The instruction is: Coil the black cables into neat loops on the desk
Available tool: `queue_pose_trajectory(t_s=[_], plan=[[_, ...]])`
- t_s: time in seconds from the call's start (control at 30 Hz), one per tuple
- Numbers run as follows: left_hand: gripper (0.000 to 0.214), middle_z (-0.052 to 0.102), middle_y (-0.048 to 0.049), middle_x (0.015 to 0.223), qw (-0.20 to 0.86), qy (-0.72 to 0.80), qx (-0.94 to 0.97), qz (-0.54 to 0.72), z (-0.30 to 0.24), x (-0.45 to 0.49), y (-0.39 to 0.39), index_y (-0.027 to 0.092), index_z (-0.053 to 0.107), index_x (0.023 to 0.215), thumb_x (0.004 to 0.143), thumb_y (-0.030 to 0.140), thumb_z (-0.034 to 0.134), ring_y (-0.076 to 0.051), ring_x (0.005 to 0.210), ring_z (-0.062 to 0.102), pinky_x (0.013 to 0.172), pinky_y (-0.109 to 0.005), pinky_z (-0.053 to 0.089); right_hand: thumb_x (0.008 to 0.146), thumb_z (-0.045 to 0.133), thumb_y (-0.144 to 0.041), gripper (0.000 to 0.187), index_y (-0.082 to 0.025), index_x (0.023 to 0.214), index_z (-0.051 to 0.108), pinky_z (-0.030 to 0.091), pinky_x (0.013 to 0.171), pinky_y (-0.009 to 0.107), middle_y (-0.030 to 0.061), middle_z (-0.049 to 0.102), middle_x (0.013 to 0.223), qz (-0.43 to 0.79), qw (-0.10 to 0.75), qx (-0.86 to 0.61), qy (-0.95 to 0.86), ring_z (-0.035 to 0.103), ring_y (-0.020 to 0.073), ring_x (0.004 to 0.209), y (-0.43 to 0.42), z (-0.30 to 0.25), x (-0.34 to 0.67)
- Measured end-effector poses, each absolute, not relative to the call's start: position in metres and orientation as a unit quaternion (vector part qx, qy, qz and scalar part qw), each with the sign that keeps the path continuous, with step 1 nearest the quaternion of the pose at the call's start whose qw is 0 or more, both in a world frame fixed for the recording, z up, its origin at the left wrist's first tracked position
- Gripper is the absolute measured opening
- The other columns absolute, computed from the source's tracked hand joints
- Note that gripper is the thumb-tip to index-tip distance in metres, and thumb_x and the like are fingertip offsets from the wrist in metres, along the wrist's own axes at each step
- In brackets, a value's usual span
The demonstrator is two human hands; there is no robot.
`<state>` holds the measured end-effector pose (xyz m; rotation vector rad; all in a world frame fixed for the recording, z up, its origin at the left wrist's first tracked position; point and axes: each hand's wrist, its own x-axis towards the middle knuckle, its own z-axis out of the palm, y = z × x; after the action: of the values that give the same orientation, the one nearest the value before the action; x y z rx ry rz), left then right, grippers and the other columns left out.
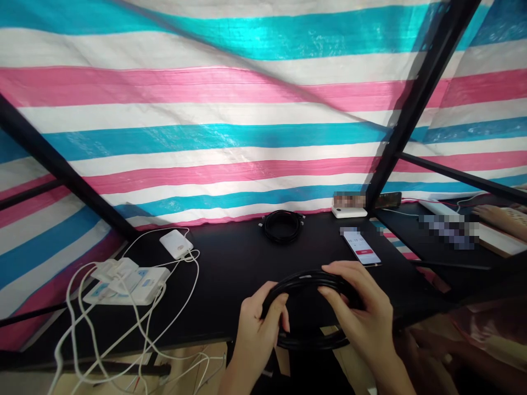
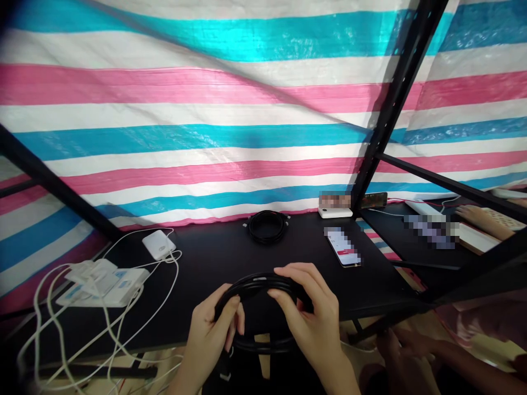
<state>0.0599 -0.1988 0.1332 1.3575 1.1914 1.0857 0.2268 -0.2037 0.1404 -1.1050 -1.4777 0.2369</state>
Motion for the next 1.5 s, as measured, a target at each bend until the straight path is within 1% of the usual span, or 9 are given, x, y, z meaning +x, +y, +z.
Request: queue_pose_trajectory(t_s=[0.13, 0.23, 0.37, 0.73, 0.93, 1.13, 1.27, 1.4, 1.5], plan=[[0.034, 0.044, 0.0068, 0.038, 0.505, 0.499, 0.56, 0.428, 0.135, 0.058, -0.198, 0.019, 0.048, 0.064, 0.084, 0.046, 0.05, -0.004, 0.027, 0.031, 0.03, -0.015, 0.02, 0.085, 0.06, -0.02, 0.02, -0.026, 0.103, 0.064, 0.054, 0.072, 0.024, 0.0034, 0.067, 0.097, 0.144, 0.563, -0.462, -0.67, 0.065, 0.0169, 0.088, -0.201, 0.14, 0.229], [0.032, 0.043, 0.007, 0.039, 0.51, 0.486, 0.587, 0.399, 0.132, 0.055, -0.197, 0.018, 0.053, 0.067, 0.084, 0.045, 0.051, -0.004, 0.029, 0.031, 0.031, -0.016, 0.021, 0.084, 0.063, -0.021, 0.024, -0.027, 0.107, 0.064, 0.054, 0.076, 0.022, 0.0023, 0.068, 0.099, 0.174, 0.529, -0.442, -0.703, 0.066, 0.0161, 0.089, -0.202, 0.141, 0.229], [0.03, 0.045, 0.0064, 0.041, 0.543, 0.471, 0.597, 0.358, 0.131, 0.051, -0.197, 0.017, 0.057, 0.073, 0.084, 0.044, 0.052, -0.005, 0.031, 0.033, 0.033, -0.016, 0.025, 0.083, 0.065, -0.022, 0.023, -0.026, 0.106, 0.066, 0.054, 0.072, 0.019, 0.0007, 0.071, 0.093, 0.199, 0.506, -0.43, -0.721, 0.067, 0.0141, 0.081, -0.202, 0.139, 0.228], [0.035, 0.047, 0.0053, 0.04, 0.528, 0.485, 0.6, 0.355, 0.133, 0.049, -0.195, 0.016, 0.056, 0.067, 0.083, 0.047, 0.051, -0.005, 0.03, 0.033, 0.032, -0.017, 0.025, 0.088, 0.056, -0.022, 0.021, -0.025, 0.106, 0.066, 0.054, 0.069, 0.021, 0.0038, 0.07, 0.092, 0.185, 0.486, -0.432, -0.737, 0.068, 0.0153, 0.08, -0.2, 0.136, 0.228], [0.034, 0.045, 0.0059, 0.037, 0.54, 0.494, 0.571, 0.371, 0.133, 0.05, -0.193, 0.016, 0.055, 0.063, 0.078, 0.047, 0.055, -0.004, 0.028, 0.029, 0.032, -0.017, 0.021, 0.087, 0.055, -0.021, 0.017, -0.024, 0.099, 0.068, 0.054, 0.069, 0.021, 0.003, 0.071, 0.09, 0.172, 0.523, -0.448, -0.705, 0.068, 0.0157, 0.081, -0.198, 0.137, 0.227], [0.036, 0.047, 0.005, 0.036, 0.548, 0.498, 0.554, 0.38, 0.132, 0.052, -0.19, 0.016, 0.057, 0.064, 0.078, 0.049, 0.055, -0.005, 0.029, 0.031, 0.033, -0.017, 0.021, 0.084, 0.059, -0.023, 0.015, -0.024, 0.096, 0.069, 0.054, 0.067, 0.023, 0.0025, 0.071, 0.086, 0.229, 0.536, -0.476, -0.658, 0.067, 0.0167, 0.077, -0.197, 0.136, 0.225], [0.038, 0.042, 0.0066, 0.035, 0.52, 0.515, 0.544, 0.41, 0.127, 0.049, -0.185, 0.017, 0.052, 0.059, 0.076, 0.05, 0.059, -0.005, 0.031, 0.031, 0.036, -0.017, 0.023, 0.084, 0.058, -0.024, 0.014, -0.023, 0.093, 0.069, 0.053, 0.064, 0.023, -0.0005, 0.068, 0.07, 0.32, 0.534, -0.463, -0.632, 0.065, 0.0144, 0.066, -0.198, 0.14, 0.222], [0.049, 0.034, 0.0084, 0.034, 0.55, 0.49, 0.538, 0.41, 0.125, 0.044, -0.183, 0.017, 0.046, 0.056, 0.071, 0.063, 0.057, -0.003, 0.03, 0.024, 0.036, -0.019, 0.016, 0.084, 0.058, -0.026, 0.013, -0.021, 0.091, 0.067, 0.052, 0.064, 0.023, -0.0001, 0.066, 0.068, 0.369, 0.538, -0.452, -0.609, 0.064, 0.0143, 0.065, -0.199, 0.143, 0.22], [0.058, 0.032, 0.0092, 0.04, 0.6, 0.443, 0.516, 0.421, 0.127, 0.04, -0.187, 0.016, 0.049, 0.059, 0.06, 0.074, 0.059, -0.001, 0.032, 0.017, 0.036, -0.02, 0.008, 0.08, 0.064, -0.027, 0.015, -0.02, 0.093, 0.066, 0.051, 0.06, 0.022, -0.002, 0.062, 0.064, 0.369, 0.547, -0.473, -0.584, 0.061, 0.0133, 0.062, -0.197, 0.142, 0.22]])
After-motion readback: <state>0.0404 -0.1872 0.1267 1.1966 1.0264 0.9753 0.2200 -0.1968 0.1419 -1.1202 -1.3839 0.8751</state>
